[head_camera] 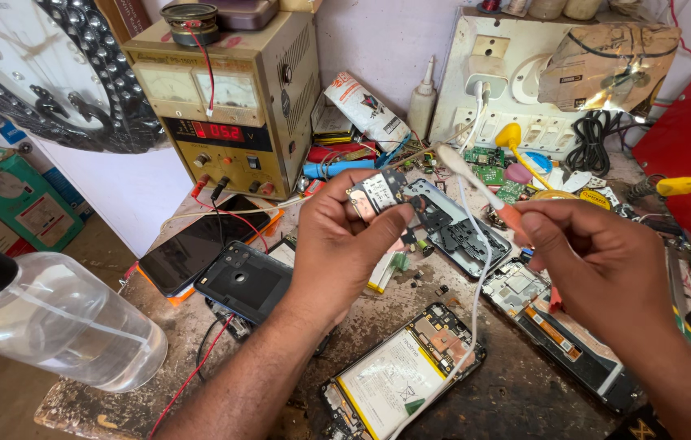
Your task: The person powers on a Realme smartphone, enters a passcode, and then disassembles the device to access the motherboard. They use a red cloth to clean the motherboard and its connectors before placing it back into the phone chassis.
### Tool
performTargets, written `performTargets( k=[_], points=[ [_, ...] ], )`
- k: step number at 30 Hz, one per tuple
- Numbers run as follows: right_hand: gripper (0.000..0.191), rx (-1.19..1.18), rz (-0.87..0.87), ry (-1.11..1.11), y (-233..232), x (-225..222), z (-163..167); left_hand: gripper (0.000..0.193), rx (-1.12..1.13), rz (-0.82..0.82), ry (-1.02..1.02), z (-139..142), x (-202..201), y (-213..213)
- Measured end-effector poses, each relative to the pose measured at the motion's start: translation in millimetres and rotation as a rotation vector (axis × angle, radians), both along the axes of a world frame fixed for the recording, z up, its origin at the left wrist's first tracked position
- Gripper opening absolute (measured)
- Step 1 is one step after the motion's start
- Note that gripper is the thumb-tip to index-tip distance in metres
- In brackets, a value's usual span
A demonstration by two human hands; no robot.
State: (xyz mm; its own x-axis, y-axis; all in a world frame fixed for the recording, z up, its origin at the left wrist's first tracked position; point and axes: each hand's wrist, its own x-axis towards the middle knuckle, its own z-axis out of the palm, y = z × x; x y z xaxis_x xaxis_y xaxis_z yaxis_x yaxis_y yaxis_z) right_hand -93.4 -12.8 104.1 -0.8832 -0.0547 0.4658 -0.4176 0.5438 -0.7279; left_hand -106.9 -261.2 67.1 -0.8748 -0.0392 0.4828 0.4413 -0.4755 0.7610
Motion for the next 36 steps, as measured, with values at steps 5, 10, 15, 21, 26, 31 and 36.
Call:
performTargets(
  k=[5, 10, 15, 21, 26, 31, 36],
  points=[
    [0.031, 0.438, -0.219, -0.082, 4.7, -10.8, -8.1, 0.037, -0.010, -0.077, -0.024, 1.2, -0.2, 5.3],
    [0.030, 0.615, -0.116, 0.129, 12.8, -23.2, -14.7, 0.032, -0.070, -0.099, 0.004, -3.0, -1.1, 10.7],
    [0.034, 0.959, -0.521, -0.265, 43.6, -37.1, 0.0, 0.031, -0.158, -0.022, 0.068, -9.1, -3.4, 13.0],
    [0.029, 1.078, -0.602, -0.336, 56.1, -37.6, 8.5, 0.030, -0.106, -0.072, -0.019, -8.6, -3.0, 12.6],
    [0.029, 1.060, -0.606, -0.102, 36.2, -18.1, 18.0, 0.029, -0.120, -0.058, -0.023, -9.4, -5.9, 11.5],
    [0.019, 0.201, -0.049, 0.271, 5.1, -6.5, 16.3, 0.032, -0.195, -0.010, 0.022, -15.2, -1.3, 23.6],
    [0.026, 0.245, 0.237, 0.451, -11.0, 11.1, -15.7, 0.023, -0.378, 0.124, 0.085, -14.4, 14.0, 43.0]
  ],
)
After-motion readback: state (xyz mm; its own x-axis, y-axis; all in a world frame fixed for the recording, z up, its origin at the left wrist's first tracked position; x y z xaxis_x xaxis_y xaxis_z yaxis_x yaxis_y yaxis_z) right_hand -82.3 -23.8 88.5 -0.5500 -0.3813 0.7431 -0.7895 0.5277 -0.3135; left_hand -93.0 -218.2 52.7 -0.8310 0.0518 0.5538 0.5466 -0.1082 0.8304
